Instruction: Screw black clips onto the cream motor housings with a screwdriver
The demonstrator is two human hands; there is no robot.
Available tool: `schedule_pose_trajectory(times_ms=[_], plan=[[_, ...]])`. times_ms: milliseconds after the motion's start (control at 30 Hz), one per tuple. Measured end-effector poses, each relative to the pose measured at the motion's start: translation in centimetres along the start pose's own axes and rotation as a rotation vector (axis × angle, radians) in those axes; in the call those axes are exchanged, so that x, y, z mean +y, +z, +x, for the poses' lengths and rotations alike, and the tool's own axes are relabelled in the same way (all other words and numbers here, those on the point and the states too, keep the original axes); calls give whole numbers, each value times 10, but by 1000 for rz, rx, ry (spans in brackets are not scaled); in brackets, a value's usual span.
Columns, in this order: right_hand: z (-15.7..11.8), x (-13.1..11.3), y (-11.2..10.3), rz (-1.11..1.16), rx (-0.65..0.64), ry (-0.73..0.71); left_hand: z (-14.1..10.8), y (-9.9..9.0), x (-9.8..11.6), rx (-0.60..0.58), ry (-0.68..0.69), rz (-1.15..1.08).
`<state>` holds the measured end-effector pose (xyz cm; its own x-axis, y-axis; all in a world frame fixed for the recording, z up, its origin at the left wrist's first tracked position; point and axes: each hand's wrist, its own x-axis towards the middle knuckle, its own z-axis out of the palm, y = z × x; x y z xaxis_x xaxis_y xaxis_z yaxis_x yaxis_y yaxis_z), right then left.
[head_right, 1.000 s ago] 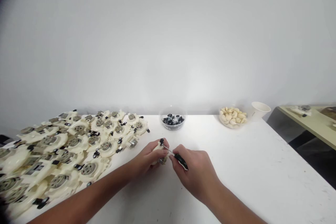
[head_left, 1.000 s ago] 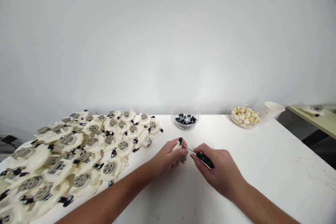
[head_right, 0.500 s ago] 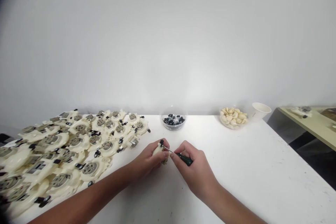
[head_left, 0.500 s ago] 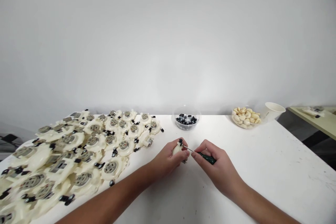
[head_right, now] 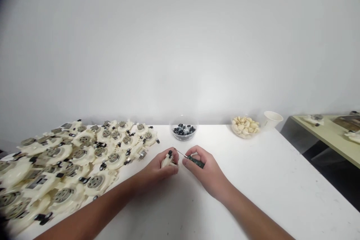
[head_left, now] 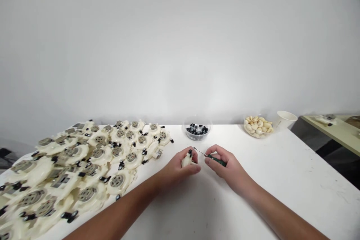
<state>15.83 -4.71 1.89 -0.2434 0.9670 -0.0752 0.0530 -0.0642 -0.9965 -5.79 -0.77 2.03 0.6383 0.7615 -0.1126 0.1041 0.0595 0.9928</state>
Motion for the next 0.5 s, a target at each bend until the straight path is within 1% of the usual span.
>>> schedule_pose_trajectory(times_ms=[100,167,267,333,500], plan=[[0,-3,-2,52,-35,-63,-2,-1,3,-82,-7,12],[0,-2,0,72,-74,-71,-1,0,1,-108,26,7],[2,5,2,88,-136,-39,2,2,-6,-87,109,41],[4,11,2,97,-159,-31,4,4,-11,-76,142,92],[7,19,-1,36,-122,-44,2,5,-15,-41,134,290]])
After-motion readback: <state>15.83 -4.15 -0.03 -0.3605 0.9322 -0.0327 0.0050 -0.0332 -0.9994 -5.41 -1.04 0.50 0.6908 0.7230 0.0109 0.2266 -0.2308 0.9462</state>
